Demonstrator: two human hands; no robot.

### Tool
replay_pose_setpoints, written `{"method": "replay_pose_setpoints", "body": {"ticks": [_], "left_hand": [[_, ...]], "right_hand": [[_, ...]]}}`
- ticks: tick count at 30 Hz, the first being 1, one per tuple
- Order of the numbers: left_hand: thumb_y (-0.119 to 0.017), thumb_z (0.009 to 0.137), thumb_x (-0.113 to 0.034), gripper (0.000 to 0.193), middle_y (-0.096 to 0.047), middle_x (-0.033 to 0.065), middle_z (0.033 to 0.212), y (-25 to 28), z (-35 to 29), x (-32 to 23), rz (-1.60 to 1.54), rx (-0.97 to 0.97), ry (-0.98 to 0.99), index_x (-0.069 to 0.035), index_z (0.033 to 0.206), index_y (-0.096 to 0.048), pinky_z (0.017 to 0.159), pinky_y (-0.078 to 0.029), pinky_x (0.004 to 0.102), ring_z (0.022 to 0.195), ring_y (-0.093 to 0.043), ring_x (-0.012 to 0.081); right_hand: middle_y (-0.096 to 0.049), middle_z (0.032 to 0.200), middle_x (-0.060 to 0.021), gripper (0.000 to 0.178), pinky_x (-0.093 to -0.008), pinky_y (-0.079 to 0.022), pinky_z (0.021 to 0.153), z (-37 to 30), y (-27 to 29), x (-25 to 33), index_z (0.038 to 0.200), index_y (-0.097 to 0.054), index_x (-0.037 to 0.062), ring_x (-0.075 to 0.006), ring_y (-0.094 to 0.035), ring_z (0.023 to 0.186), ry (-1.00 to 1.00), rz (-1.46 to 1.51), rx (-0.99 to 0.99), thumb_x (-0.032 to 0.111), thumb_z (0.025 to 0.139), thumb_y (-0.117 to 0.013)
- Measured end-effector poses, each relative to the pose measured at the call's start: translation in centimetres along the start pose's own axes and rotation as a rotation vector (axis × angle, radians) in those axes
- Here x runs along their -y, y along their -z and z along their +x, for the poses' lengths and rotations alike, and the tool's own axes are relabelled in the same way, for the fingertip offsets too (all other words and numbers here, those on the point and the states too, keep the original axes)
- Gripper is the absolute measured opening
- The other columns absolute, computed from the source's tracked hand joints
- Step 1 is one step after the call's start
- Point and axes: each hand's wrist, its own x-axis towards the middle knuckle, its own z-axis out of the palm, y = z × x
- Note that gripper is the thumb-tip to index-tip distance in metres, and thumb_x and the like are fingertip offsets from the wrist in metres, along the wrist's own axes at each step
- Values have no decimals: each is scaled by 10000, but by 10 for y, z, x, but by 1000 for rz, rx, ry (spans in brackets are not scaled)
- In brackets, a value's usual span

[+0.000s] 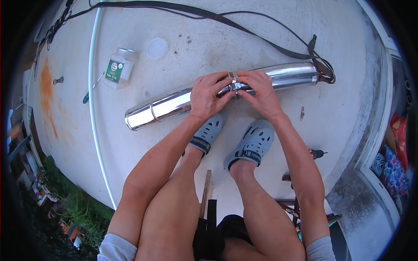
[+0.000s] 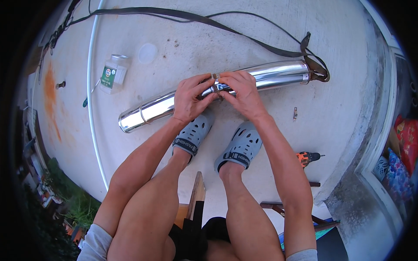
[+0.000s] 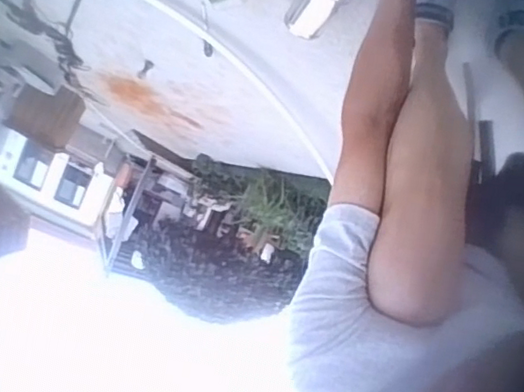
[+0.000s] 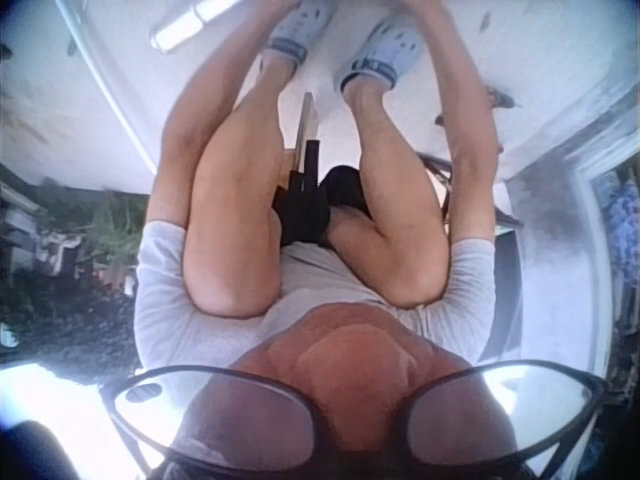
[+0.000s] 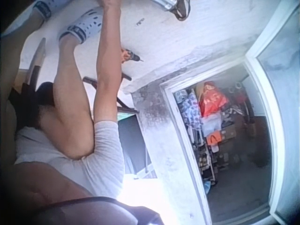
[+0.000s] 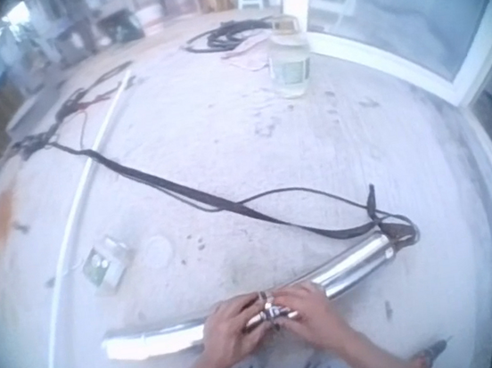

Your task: The person assembles a cylindrical metal water pump by using an electric drill to secure a metal bracket and then manually fitting a metal pipe and strap onto the housing.

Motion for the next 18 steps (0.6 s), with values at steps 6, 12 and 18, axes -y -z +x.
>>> {"method": "replay_pose_setpoints", "body": {"ticks": [6, 12, 18], "left_hand": [[-829, 769, -239, 410, -685, 80, 1260, 1, -1, -2, -6, -2, 19, -118, 1151, -747, 957, -461, 390, 1117, -640, 273], [-835, 752, -221, 442, -675, 92, 1266, 1, -5, -1, 15, -3, -20, -103, 1164, -728, 944, -459, 391, 1099, -638, 283], [-821, 757, -180, 456, -661, 108, 1253, 1, -2, -8, 15, -36, -55, -104, 1189, -698, 924, -454, 409, 1056, -635, 289]], "right_hand": [[-645, 1248, -67, 377, -422, -381, 1041, -1, 1, 3, 1147, -669, 78, -278, -552, 1200, -4, 1, 2, 112, 785, -769], [-637, 1258, -72, 375, -423, -383, 1039, -5, -2, 2, 1150, -667, 75, -283, -553, 1202, 8, -10, -19, 110, 789, -763], [-636, 1256, -74, 389, -426, -385, 1037, -7, -3, 2, 1155, -669, 76, -285, -559, 1191, 16, -10, -46, 86, 778, -766]]}}
